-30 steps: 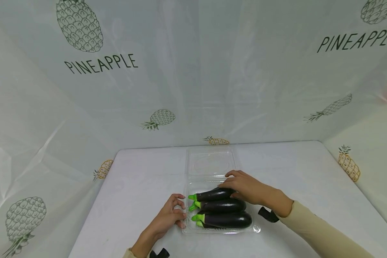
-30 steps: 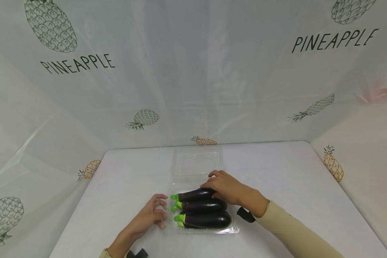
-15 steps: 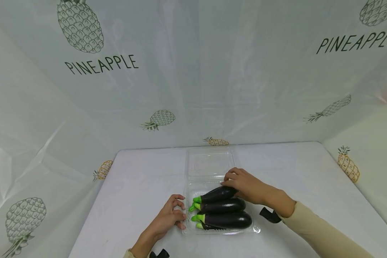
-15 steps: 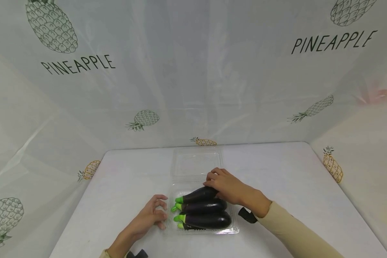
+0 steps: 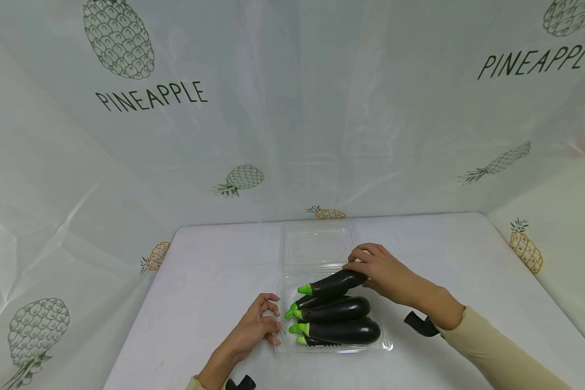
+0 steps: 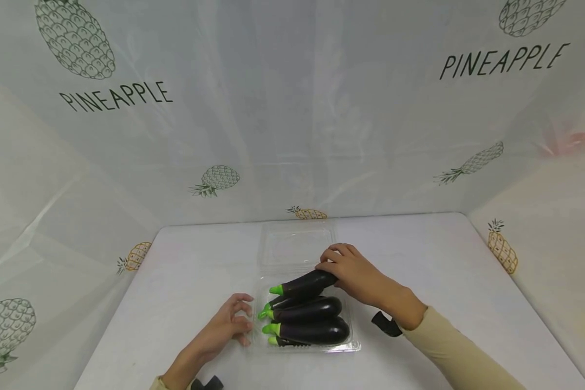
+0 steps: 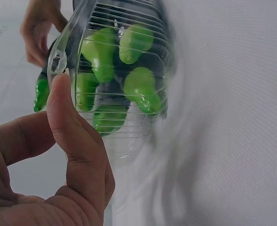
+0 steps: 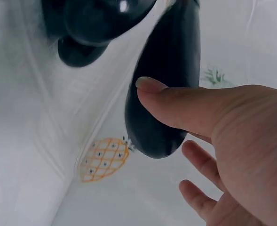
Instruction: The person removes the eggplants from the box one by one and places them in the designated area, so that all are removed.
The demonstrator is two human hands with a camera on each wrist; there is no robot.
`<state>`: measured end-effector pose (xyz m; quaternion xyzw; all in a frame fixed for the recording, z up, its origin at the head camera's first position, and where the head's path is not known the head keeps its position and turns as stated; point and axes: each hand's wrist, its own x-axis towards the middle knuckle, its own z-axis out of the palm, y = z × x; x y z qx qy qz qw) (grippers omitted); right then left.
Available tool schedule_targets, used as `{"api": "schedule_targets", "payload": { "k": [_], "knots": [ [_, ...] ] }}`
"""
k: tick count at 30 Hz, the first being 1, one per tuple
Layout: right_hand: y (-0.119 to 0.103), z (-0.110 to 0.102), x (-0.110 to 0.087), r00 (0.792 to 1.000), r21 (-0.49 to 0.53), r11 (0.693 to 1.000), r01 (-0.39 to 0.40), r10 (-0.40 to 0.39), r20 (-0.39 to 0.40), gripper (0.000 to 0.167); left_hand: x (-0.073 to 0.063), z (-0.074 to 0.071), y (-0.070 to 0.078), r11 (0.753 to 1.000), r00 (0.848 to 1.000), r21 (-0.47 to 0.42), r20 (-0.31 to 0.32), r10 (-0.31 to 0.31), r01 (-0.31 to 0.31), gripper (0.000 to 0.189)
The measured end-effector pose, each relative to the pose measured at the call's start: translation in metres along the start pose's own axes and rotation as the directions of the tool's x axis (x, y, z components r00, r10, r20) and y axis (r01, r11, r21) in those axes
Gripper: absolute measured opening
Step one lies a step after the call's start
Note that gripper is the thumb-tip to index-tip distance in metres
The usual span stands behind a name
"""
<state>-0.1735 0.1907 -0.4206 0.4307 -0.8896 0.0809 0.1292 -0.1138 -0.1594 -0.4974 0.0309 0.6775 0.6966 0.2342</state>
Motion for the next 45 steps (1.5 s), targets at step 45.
{"api": "schedule_targets", "payload": {
  "k": [45],
  "knots": [
    [0.115,-0.011,-0.090,0.948,-0.023,0.964,-0.263,0.254,-0.194,0.058,-0.003,0.001,0.000,1.000,1.000,0.000,0.007,0.003,-0.003,0.060]
  ]
}}
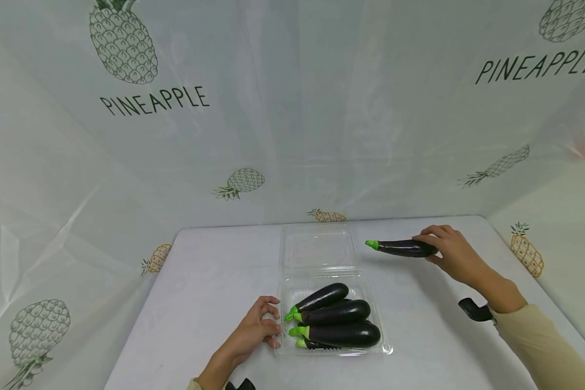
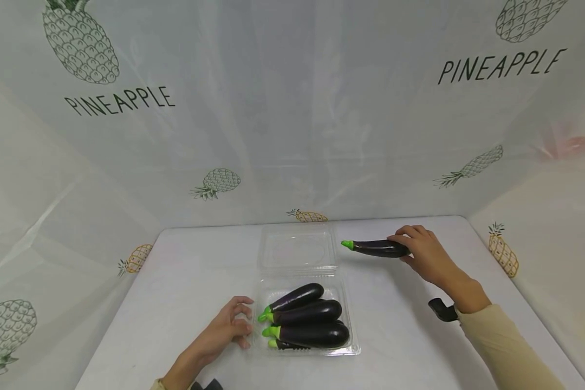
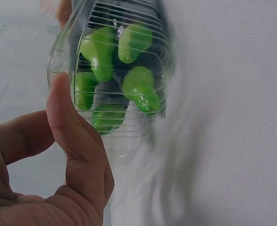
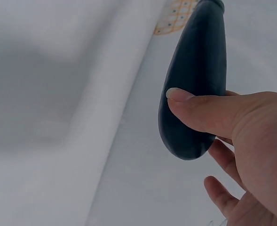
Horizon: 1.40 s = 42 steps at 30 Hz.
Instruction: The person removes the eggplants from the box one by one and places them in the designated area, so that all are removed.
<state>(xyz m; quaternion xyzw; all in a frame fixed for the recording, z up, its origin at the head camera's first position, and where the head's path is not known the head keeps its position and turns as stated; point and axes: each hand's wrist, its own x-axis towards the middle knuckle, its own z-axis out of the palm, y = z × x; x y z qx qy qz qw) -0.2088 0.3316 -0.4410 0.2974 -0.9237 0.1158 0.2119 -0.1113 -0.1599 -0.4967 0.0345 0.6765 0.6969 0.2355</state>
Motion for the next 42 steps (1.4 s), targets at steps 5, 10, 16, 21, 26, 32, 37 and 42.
{"api": "schedule_targets", "payload": {
  "k": [5,10,16,21,26,32,37,42],
  "knots": [
    [0.009,0.004,-0.003,0.999,-0.005,1.000,-0.031,0.031,0.021,0.057,-0.001,0.000,0.000,1.000,1.000,-0.001,0.002,0.008,-0.008,0.060],
    [0.018,0.010,-0.005,0.997,-0.004,0.998,-0.057,0.057,0.055,0.056,-0.001,0.000,-0.001,1.000,1.000,-0.001,0.002,0.007,-0.007,0.060],
    [0.027,0.020,-0.005,0.989,-0.004,0.996,-0.094,0.093,0.119,0.054,-0.001,0.000,-0.001,1.000,1.000,-0.006,0.001,0.006,-0.006,0.061],
    [0.035,0.030,-0.005,0.976,-0.006,0.993,-0.119,0.118,0.186,0.053,-0.001,-0.001,-0.001,1.000,1.000,-0.006,-0.002,0.005,-0.005,0.061],
    [0.038,0.037,-0.004,0.973,-0.016,0.994,-0.107,0.108,0.205,0.053,0.000,-0.001,-0.001,1.000,1.000,-0.008,0.001,0.005,-0.005,0.061],
    [0.037,0.042,-0.001,0.967,-0.003,0.993,-0.116,0.114,0.227,0.051,0.000,-0.001,0.000,1.000,1.000,-0.006,-0.003,0.002,-0.002,0.060],
    [0.036,0.046,-0.001,0.962,0.001,0.991,-0.133,0.128,0.242,0.050,-0.001,0.000,0.000,1.000,1.000,-0.004,-0.010,-0.005,0.005,0.060],
    [0.037,0.048,-0.001,0.960,-0.003,0.990,-0.138,0.134,0.245,0.050,-0.001,0.001,0.000,1.000,1.000,-0.003,-0.018,-0.013,0.013,0.059]
  ]
}}
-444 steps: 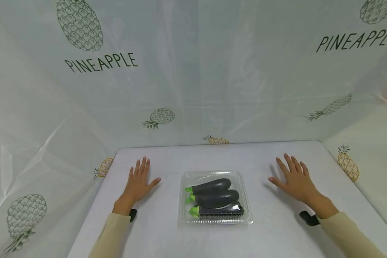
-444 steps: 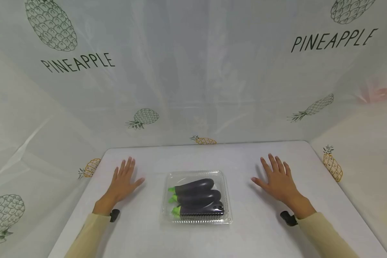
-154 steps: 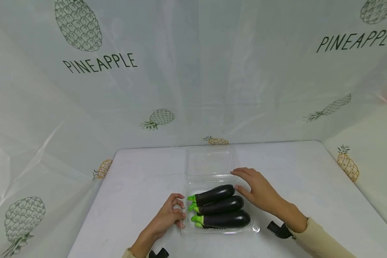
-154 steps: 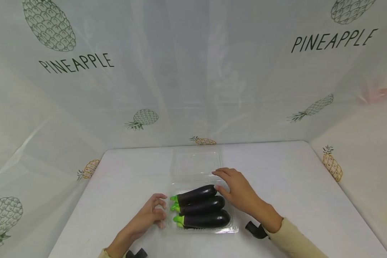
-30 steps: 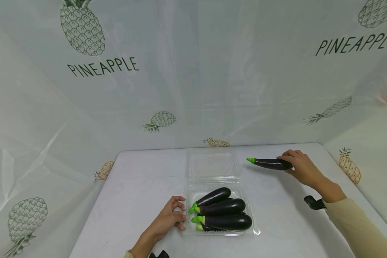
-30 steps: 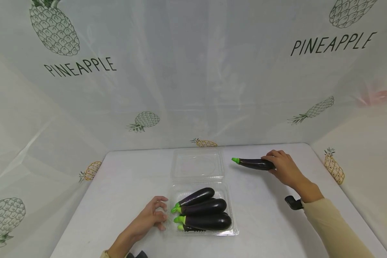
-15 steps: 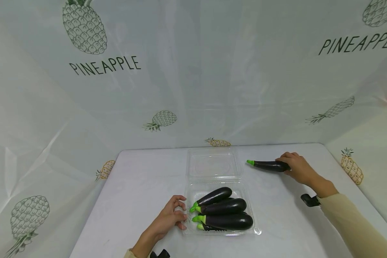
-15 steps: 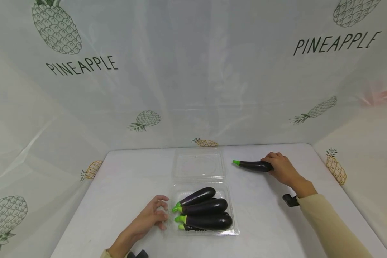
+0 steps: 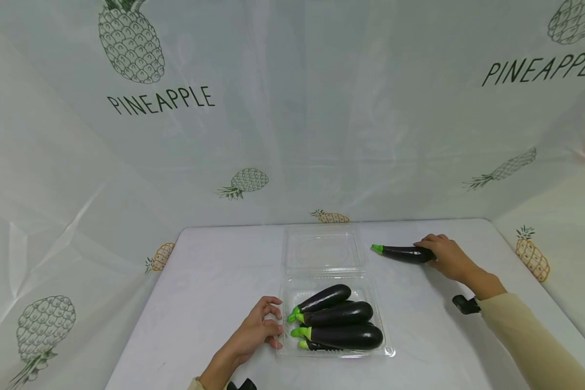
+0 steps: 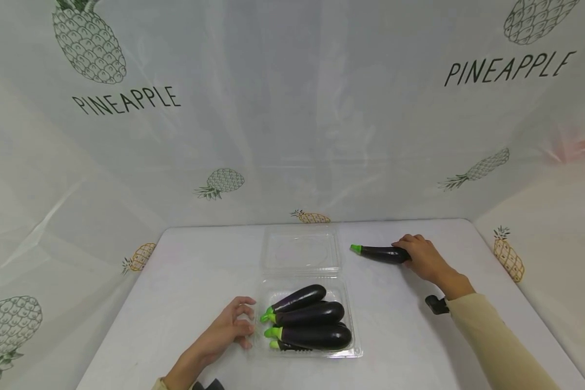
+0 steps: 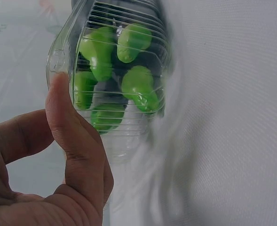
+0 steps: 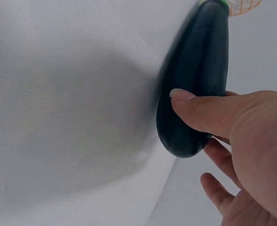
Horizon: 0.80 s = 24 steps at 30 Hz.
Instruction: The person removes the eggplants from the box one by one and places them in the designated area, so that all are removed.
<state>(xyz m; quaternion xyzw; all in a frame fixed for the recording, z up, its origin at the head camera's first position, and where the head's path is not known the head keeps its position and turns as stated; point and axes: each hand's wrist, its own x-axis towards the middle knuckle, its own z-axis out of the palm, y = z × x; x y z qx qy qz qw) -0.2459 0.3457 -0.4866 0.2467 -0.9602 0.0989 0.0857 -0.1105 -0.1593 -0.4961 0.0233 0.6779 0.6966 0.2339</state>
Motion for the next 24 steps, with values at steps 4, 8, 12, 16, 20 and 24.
{"api": "schedule_targets", "payload": {
  "k": [4,8,12,16,20,24],
  "knots": [
    [0.0011,0.0003,-0.0020,1.000,0.003,1.000,0.007,-0.007,-0.005,0.051,0.0001,0.0002,-0.0008,1.000,1.000,0.001,-0.003,-0.001,0.001,0.060],
    [0.0017,0.0002,-0.0037,1.000,0.004,1.000,0.001,-0.001,0.004,0.051,0.0000,0.0003,-0.0009,1.000,1.000,0.003,-0.006,0.000,0.000,0.060],
    [0.0014,-0.0004,-0.0047,1.000,0.006,1.000,-0.012,0.012,0.012,0.052,0.0000,0.0000,-0.0012,1.000,1.000,0.004,-0.006,0.004,-0.004,0.060],
    [0.0003,-0.0009,-0.0043,0.999,0.011,0.999,-0.030,0.030,0.011,0.053,-0.0001,-0.0010,-0.0020,1.000,1.000,-0.002,0.006,0.009,-0.009,0.060],
    [-0.0003,-0.0013,-0.0034,1.000,0.015,0.999,-0.031,0.031,0.002,0.054,-0.0003,-0.0019,-0.0025,1.000,1.000,-0.009,0.020,0.010,-0.010,0.059],
    [0.0000,-0.0011,-0.0026,1.000,0.017,1.000,-0.018,0.018,-0.009,0.054,-0.0009,-0.0017,-0.0020,1.000,1.000,-0.007,0.020,0.009,-0.009,0.059]
  ]
}}
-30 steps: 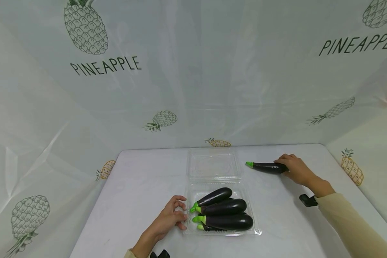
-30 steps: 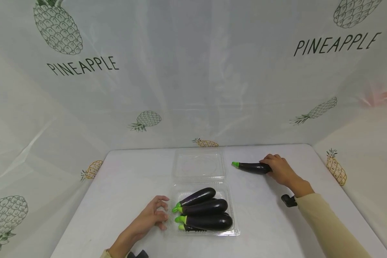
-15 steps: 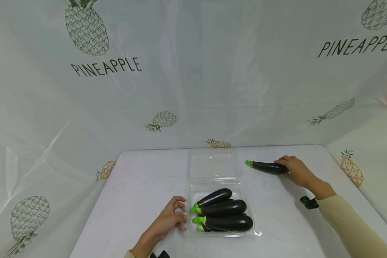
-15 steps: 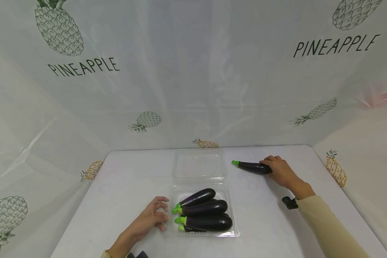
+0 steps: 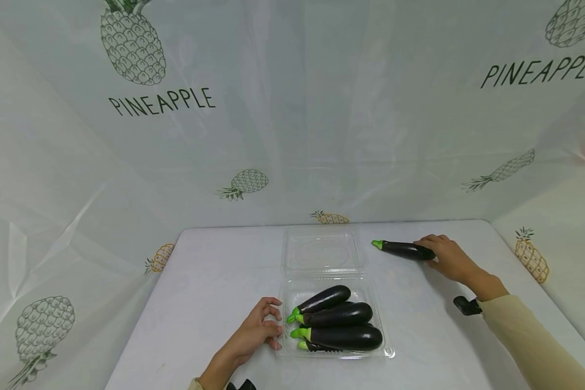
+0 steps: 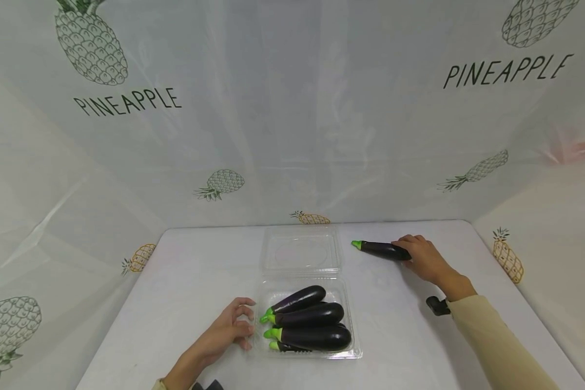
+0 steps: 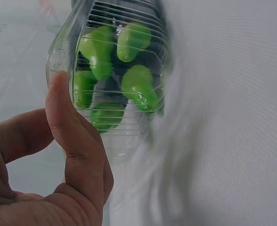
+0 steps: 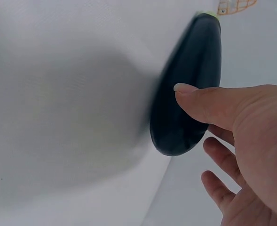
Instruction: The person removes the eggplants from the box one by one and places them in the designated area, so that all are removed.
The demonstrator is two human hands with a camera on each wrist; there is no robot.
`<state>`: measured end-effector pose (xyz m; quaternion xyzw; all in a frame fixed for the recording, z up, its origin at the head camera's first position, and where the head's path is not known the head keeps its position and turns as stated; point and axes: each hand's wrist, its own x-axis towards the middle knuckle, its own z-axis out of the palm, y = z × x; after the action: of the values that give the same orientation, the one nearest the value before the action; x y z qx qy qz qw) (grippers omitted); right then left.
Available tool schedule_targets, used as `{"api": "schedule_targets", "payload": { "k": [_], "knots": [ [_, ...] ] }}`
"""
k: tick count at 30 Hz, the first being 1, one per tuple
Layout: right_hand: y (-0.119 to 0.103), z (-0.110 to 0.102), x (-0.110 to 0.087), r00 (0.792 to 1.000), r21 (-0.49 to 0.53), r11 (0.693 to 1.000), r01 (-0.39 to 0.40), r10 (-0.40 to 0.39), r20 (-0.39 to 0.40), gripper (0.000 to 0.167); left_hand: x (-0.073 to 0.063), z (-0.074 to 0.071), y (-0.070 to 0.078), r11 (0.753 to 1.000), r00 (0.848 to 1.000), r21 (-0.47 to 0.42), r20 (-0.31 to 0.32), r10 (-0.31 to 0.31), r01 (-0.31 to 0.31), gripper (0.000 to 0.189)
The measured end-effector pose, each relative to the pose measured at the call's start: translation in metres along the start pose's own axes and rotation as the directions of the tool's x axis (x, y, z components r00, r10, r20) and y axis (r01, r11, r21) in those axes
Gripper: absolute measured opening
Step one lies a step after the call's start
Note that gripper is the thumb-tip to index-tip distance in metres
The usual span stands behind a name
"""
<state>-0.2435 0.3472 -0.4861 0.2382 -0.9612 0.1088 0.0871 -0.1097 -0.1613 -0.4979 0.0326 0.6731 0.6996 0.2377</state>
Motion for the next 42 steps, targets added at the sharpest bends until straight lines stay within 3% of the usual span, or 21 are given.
{"api": "schedule_targets", "payload": {
  "k": [7,13,21,29,35,42],
  "knots": [
    [-0.004,-0.002,0.001,1.000,0.005,1.000,-0.005,0.005,0.005,0.055,0.000,0.000,0.000,1.000,1.000,0.001,0.001,-0.003,0.003,0.059],
    [-0.020,-0.010,0.003,0.998,0.021,0.998,0.053,-0.053,-0.015,0.053,0.001,-0.001,0.001,1.000,1.000,0.002,0.003,0.006,-0.006,0.061],
    [-0.067,-0.022,0.009,0.988,0.021,0.990,0.142,-0.140,-0.056,0.057,0.003,-0.003,-0.001,1.000,1.000,0.007,0.011,0.005,-0.005,0.061],
    [-0.121,-0.025,0.009,0.948,0.000,0.953,0.302,-0.300,-0.108,0.056,0.003,-0.005,0.000,1.000,1.000,-0.002,0.026,-0.010,0.010,0.058],
    [-0.152,-0.024,0.006,0.927,-0.003,0.930,0.368,-0.368,-0.078,0.050,0.004,-0.006,0.000,1.000,0.999,-0.009,0.037,-0.011,0.011,0.055],
    [-0.173,-0.023,0.002,0.925,0.034,0.925,0.380,-0.380,0.006,0.048,0.006,-0.006,-0.001,1.000,0.999,-0.007,0.038,-0.016,0.017,0.055]
  ]
}}
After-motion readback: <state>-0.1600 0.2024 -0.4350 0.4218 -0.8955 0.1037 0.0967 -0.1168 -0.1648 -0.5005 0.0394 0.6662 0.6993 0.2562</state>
